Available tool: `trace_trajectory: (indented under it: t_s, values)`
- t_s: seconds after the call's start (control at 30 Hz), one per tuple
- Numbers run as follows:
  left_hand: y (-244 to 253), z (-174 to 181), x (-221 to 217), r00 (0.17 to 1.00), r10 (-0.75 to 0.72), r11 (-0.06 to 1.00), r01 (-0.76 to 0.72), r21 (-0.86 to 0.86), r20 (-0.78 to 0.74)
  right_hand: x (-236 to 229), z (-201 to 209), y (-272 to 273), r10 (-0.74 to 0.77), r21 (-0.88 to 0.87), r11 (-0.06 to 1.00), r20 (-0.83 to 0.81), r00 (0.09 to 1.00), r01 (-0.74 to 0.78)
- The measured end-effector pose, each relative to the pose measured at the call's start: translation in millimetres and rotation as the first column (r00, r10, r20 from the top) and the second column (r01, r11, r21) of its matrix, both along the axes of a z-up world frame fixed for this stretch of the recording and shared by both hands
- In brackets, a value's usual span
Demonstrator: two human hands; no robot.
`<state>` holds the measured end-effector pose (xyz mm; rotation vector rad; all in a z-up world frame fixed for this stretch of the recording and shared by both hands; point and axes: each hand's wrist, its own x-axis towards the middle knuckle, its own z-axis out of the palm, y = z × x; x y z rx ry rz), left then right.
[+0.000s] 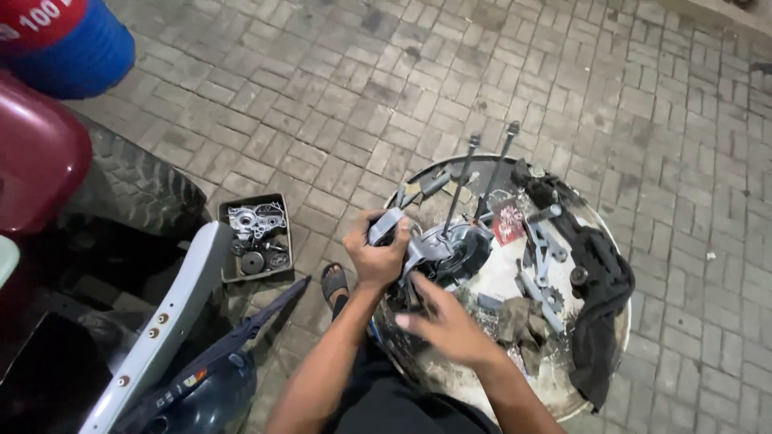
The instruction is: Scraping old gasket material and residue from the mating surfaces of an engine casing using a hand tool.
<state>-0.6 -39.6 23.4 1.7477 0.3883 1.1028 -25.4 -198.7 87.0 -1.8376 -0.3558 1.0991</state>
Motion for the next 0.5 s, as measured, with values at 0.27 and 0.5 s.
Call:
trace_trajectory:
  t_s: [0.27, 0.5]
  values:
    - [-5, 1, 3, 0.998, -0.051, 0.999, 0.051, 0.006, 0.045, 7, 3, 11, -0.046, -0.108, 0.993, 0.002, 0.999, 0.046]
    - [-2, -1, 5, 0.999, -0.036, 0.998, 0.037, 0.056, -0.012, 12, 8, 18, -0.002, -0.089, 0.996, 0.017, 1.000, 0.004]
